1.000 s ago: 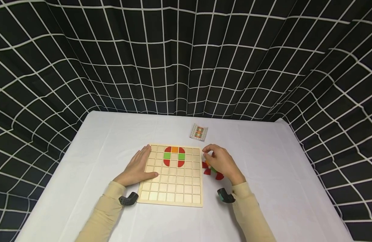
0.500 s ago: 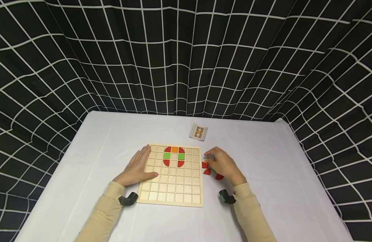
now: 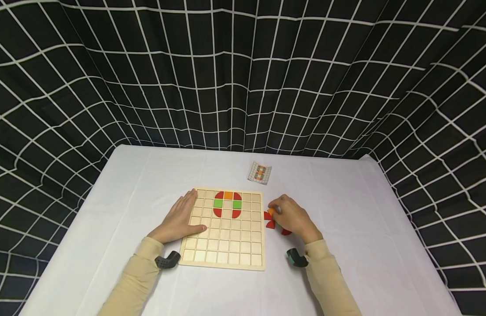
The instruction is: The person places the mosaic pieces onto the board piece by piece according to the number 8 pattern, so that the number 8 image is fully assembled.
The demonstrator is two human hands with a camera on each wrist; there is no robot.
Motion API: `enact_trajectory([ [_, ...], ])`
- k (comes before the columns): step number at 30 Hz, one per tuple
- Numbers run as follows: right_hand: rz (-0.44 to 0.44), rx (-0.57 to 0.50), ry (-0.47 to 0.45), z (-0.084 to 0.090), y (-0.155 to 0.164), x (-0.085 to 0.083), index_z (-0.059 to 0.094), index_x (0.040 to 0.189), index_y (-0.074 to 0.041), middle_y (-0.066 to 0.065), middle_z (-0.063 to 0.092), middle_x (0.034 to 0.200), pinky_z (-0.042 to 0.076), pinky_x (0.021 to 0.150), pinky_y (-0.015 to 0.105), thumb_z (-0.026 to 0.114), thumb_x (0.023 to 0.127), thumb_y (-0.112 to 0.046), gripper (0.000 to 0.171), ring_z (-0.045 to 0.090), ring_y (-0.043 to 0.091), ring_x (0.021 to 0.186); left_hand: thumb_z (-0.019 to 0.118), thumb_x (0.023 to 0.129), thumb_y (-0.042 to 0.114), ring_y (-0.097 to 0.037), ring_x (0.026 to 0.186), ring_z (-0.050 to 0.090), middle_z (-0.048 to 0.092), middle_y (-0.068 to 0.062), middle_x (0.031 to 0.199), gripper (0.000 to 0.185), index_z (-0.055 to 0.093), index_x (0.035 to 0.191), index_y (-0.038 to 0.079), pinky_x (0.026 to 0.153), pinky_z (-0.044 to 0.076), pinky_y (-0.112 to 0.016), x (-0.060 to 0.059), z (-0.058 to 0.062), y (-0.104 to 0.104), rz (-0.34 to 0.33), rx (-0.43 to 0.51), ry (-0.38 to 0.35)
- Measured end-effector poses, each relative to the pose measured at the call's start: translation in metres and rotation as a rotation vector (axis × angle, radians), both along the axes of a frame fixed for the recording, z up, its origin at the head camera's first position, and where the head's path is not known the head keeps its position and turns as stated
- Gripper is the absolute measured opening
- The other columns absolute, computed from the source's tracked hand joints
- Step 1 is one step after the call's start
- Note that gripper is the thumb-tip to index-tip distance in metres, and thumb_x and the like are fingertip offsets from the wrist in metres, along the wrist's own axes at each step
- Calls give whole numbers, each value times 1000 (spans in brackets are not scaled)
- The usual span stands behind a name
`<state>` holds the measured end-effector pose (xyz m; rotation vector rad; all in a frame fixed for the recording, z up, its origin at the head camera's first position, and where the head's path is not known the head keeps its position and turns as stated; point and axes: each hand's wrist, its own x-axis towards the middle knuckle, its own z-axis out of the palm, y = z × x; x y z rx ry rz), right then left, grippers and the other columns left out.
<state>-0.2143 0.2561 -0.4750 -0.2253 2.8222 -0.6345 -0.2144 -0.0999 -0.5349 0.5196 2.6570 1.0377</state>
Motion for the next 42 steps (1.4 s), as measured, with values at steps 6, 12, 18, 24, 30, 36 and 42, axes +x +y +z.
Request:
enact_trajectory([
  [6,-22,44,-19,-1,0,0,73,119,-6,10,65,113,51,72,34,69,93,-12,27,54,21,90,78,82,47,-30,161,0,1,-13,173,118,3,163,3,131,0,-49,1,1,1,0,4,-5],
  [12,-33,50,-13,0,3,0,72,114,-7,10,64,115,54,76,37,70,93,-15,23,55,22,93,77,82,47,-28,161,-1,1,-12,173,118,3,163,4,131,-1,-47,1,1,1,3,-1,-8],
  [18,-48,37,-12,2,5,0,67,105,-9,7,62,103,48,65,30,73,90,-18,18,54,21,88,77,83,47,-30,161,0,1,-12,173,117,3,163,3,131,0,-48,0,1,0,-3,7,-10],
  [24,-50,20,8,2,6,-1,68,102,-9,5,65,95,51,70,35,73,91,-13,12,57,20,85,76,83,47,-28,161,-3,-1,-11,173,118,2,163,3,132,-2,-47,1,6,0,-9,-4,-28],
  [30,-48,-35,31,6,9,-1,71,106,-9,4,66,92,49,66,29,66,95,-13,13,56,18,79,76,83,47,-28,161,-4,-2,-11,173,118,1,163,3,131,-2,-47,1,8,0,-15,-2,-33],
  [36,-45,-88,64,17,3,-4,73,108,-9,4,65,87,46,55,27,65,97,-18,16,52,17,72,77,83,47,-30,161,-3,-1,-13,173,118,2,163,3,131,-2,-48,0,5,0,-12,8,-24],
  [42,-23,-115,118,30,-9,-9,74,105,-9,5,67,93,47,57,28,69,95,-17,14,53,20,78,78,82,46,-30,161,-1,1,-13,173,118,3,163,3,131,0,-48,0,2,0,-2,4,-19],
])
